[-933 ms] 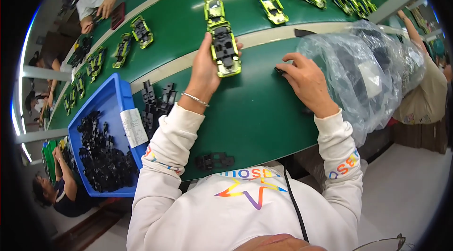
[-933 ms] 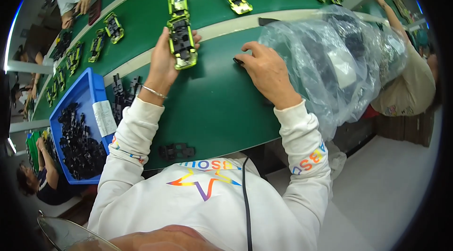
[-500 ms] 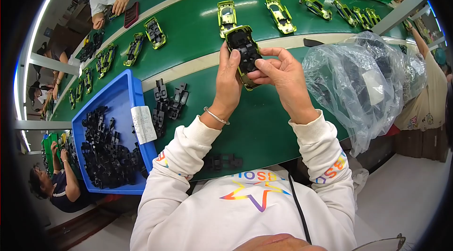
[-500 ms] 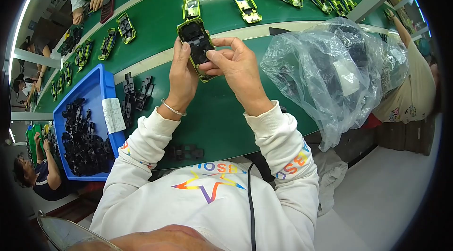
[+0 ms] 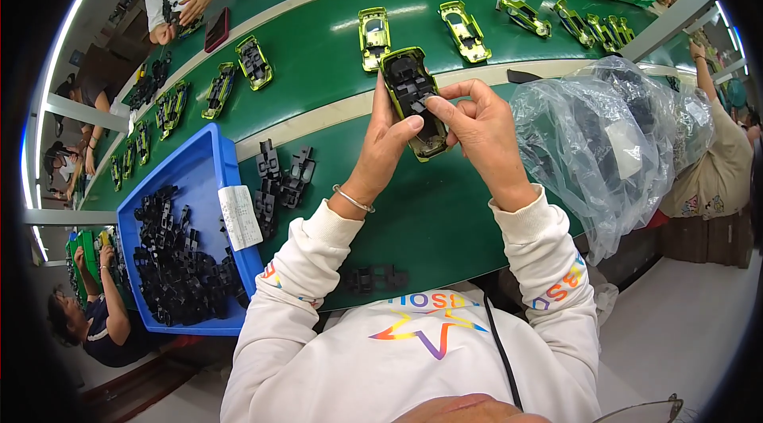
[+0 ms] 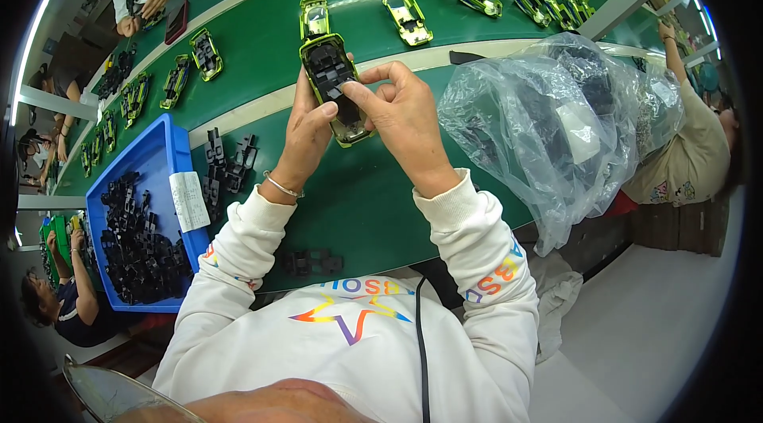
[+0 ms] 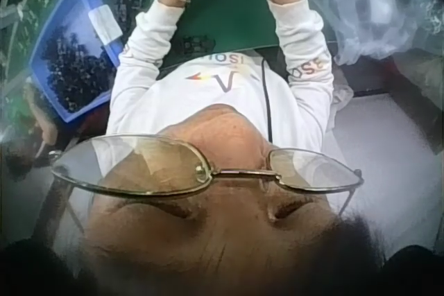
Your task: The person assembles toy cars by fitting plastic interior components into toy car bodies by hand and placing the assembled car bodies onto the assembly line.
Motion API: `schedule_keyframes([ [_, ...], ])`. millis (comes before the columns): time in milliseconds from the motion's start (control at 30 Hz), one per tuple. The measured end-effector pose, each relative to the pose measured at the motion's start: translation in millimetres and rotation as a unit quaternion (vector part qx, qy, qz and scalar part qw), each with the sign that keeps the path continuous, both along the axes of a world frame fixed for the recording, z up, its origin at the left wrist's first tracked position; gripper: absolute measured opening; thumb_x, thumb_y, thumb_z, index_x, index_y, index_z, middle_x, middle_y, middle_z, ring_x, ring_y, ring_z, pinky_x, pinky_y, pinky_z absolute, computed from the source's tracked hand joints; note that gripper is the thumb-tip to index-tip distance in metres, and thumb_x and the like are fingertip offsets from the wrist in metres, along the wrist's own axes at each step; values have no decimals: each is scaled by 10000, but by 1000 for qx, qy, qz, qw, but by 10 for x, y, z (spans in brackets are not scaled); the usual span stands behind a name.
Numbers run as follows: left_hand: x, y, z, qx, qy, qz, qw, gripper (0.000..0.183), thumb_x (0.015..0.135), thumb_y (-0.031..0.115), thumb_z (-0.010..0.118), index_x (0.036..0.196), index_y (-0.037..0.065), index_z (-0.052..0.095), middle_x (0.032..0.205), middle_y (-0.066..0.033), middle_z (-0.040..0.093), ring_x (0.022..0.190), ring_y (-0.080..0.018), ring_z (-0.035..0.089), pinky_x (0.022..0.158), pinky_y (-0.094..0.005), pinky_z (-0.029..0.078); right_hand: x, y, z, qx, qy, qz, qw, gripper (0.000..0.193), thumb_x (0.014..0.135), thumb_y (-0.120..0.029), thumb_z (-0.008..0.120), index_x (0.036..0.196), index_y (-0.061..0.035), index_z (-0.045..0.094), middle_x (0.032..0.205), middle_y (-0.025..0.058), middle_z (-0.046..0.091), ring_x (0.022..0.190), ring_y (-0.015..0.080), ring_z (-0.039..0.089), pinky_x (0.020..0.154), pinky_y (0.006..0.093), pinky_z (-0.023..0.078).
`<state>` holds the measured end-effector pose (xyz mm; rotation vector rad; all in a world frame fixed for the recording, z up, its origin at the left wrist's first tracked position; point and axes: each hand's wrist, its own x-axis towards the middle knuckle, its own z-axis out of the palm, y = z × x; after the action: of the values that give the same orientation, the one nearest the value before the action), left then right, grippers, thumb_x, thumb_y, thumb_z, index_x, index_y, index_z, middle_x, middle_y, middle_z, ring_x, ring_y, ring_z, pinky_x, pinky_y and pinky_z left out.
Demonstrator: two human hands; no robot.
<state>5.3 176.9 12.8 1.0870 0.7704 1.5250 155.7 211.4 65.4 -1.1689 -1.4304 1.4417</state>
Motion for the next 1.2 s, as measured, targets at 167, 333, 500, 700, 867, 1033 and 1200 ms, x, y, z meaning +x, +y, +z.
schedule_keyframes([
  [167, 23, 22, 3, -33, 17, 22, 999, 699, 902, 120, 482, 1535, 24, 200, 1486, -174, 426, 1280, -247, 513, 1099, -372, 401, 6, -3, -155, 63, -46, 10, 997, 298, 885, -222, 754, 1030, 1, 620, 580, -1, 596, 512, 52, 539, 466, 228, 391],
  [333, 52, 22, 93, -24, 33, 15, 999, 682, 904, 136, 464, 1525, 16, 211, 1490, -180, 423, 1267, -255, 533, 1090, -376, 422, 91, 35, -138, 38, 36, 43, 998, 330, 894, -237, 744, 1076, 12, 627, 591, -2, 603, 518, 40, 525, 466, 215, 381],
  [500, 45, 34, 75, -23, 36, 30, 999, 650, 904, 125, 461, 1507, 9, 247, 1465, -185, 456, 1240, -246, 553, 1069, -364, 444, 68, 40, -110, -3, 59, 55, 997, 329, 895, -231, 742, 1072, 30, 647, 609, -7, 604, 530, 27, 514, 464, 198, 364],
  [700, 26, 33, 106, -47, 24, 30, 998, 592, 900, 82, 461, 1469, 4, 317, 1412, -185, 508, 1182, -223, 585, 1033, -335, 465, -30, 15, -106, -21, 87, 30, 996, 315, 889, -200, 735, 1042, 61, 647, 649, -4, 623, 546, 24, 512, 464, 196, 360],
  [867, -141, 127, 3, -81, 80, 51, 992, 590, 870, 59, 478, 1442, -10, 351, 1368, -179, 535, 1148, -213, 588, 1000, -338, 481, -81, 145, -324, -61, 51, 49, 996, 405, 890, -266, 735, 1091, 71, 634, 678, 20, 647, 543, 55, 533, 481, 218, 385],
  [1033, -596, 747, -152, -148, 31, 125, 981, 276, 802, 42, 553, 1074, -3, 539, 1028, -147, 654, 930, -245, 646, 878, -355, 510, 387, 274, -363, 20, -6, 49, 999, 483, 905, -297, 714, 1238, 35, 604, 751, 50, 668, 597, 97, 573, 562, 243, 448],
  [1200, -2294, 1346, -540, -218, 54, 276, 935, 84, 842, 45, 600, 915, 6, 619, 853, -70, 628, 801, -189, 626, 774, -321, 530, 1200, -99, -121, 81, -129, 44, 987, 358, 895, -224, 709, 1158, 13, 657, 804, 50, 670, 653, 96, 591, 586, 270, 473],
])
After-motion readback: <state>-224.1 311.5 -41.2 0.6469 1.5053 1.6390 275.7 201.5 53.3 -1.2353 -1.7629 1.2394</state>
